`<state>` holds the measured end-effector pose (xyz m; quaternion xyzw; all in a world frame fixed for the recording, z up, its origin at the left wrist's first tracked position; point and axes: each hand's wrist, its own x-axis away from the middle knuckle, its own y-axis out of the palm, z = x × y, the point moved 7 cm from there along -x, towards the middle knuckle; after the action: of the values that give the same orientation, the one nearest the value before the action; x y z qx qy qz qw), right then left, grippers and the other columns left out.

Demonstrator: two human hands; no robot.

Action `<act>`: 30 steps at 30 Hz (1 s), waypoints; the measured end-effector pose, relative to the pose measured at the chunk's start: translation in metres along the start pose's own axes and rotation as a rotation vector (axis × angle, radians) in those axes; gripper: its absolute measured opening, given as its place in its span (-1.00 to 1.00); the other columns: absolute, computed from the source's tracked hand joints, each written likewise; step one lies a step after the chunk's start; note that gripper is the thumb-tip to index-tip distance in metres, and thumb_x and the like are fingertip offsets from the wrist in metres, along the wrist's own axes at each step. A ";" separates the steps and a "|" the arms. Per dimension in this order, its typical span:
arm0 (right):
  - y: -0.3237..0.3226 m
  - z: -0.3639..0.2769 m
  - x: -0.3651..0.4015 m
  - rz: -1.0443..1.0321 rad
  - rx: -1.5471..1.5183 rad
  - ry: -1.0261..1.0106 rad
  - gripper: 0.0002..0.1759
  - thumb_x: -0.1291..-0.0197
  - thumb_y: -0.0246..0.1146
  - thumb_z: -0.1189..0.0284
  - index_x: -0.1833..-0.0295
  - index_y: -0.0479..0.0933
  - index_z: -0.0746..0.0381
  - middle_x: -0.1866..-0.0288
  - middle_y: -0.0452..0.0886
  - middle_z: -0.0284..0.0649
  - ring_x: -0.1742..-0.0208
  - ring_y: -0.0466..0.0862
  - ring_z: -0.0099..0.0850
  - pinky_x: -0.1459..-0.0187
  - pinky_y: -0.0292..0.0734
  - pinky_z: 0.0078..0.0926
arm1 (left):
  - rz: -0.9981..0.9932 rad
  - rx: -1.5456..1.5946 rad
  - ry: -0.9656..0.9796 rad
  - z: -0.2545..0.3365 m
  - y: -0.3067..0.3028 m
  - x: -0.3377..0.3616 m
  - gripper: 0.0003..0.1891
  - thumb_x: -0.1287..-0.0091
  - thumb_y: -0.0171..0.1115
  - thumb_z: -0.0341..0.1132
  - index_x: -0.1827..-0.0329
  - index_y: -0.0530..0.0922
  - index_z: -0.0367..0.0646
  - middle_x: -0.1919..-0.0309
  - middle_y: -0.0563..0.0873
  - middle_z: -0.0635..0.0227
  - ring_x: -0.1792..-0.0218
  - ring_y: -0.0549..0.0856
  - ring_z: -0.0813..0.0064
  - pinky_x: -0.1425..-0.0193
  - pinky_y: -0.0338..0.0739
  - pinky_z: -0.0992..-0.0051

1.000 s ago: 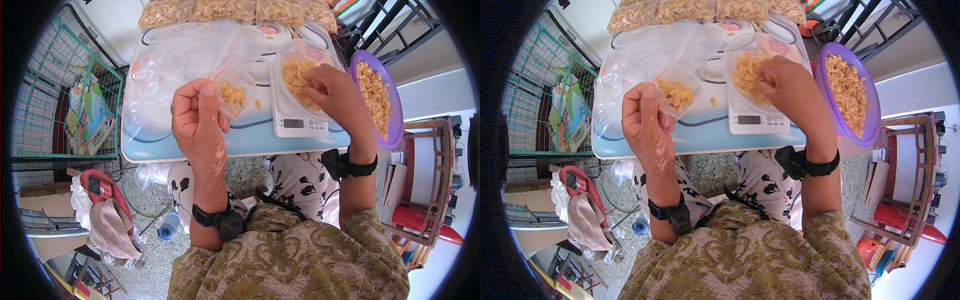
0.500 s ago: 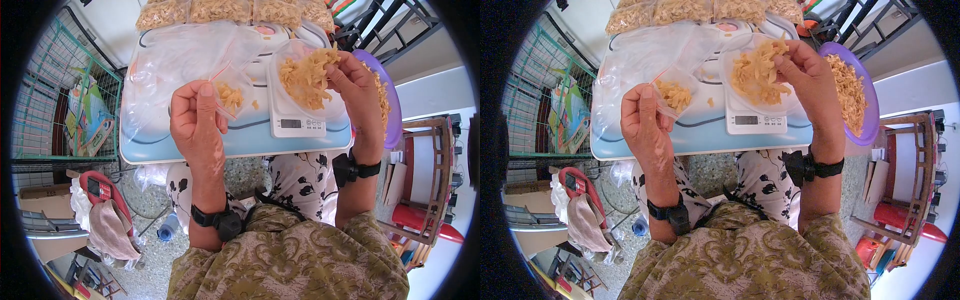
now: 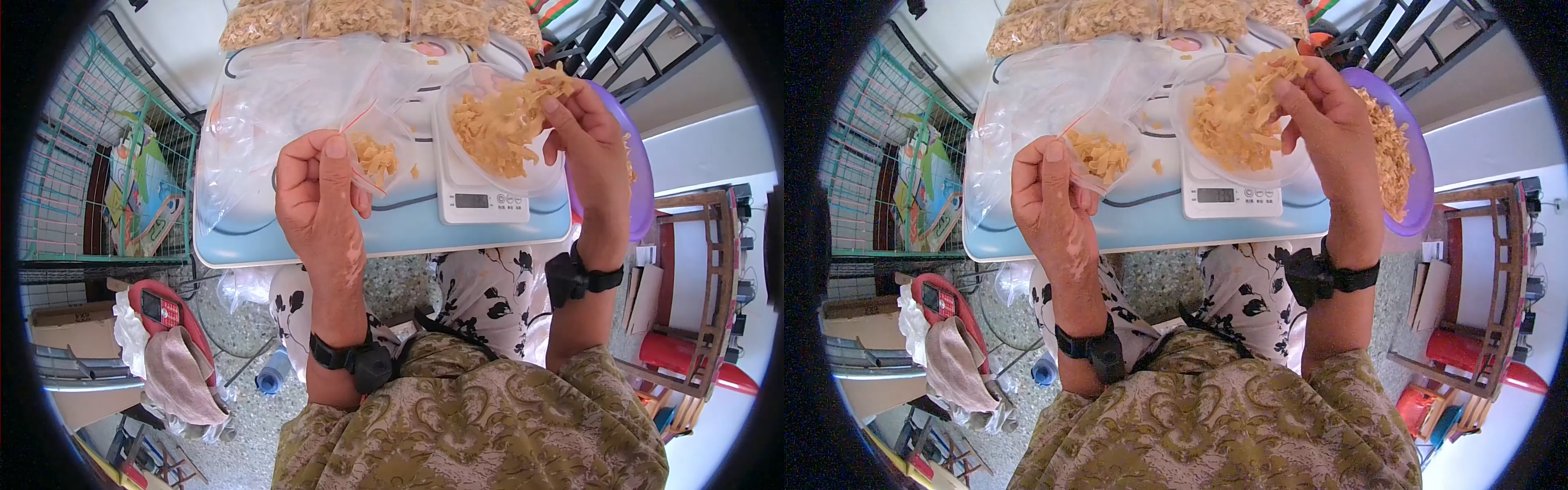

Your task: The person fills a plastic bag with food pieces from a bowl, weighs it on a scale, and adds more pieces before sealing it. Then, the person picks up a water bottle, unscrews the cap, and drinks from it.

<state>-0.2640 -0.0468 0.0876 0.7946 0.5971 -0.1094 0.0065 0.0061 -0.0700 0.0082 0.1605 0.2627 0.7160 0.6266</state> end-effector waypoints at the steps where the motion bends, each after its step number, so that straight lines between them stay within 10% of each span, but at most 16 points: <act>1: -0.001 -0.002 -0.001 0.020 0.170 -0.031 -0.69 -0.39 0.25 0.46 -0.19 0.52 0.33 0.17 0.68 -0.29 0.32 0.63 -0.63 0.46 0.53 -0.71 | -0.001 0.002 -0.001 0.000 0.001 0.000 -0.85 -0.46 0.27 -0.28 0.09 0.57 -0.16 0.53 0.51 0.54 0.65 0.35 0.76 0.63 0.16 0.67; 30: 0.029 -0.001 0.018 -0.147 -0.682 0.153 -0.67 -0.42 0.16 0.56 -0.25 0.46 0.40 -0.01 0.67 -0.12 0.07 0.75 -0.38 0.07 0.75 -0.57 | -0.001 0.015 -0.042 -0.004 0.000 0.002 -0.85 -0.49 0.24 -0.30 0.08 0.54 -0.20 0.50 0.53 0.51 0.63 0.37 0.76 0.60 0.22 0.69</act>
<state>-0.2313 -0.0384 0.0823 0.7076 0.6535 0.1561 0.2187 0.0037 -0.0688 0.0045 0.1801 0.2551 0.7101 0.6310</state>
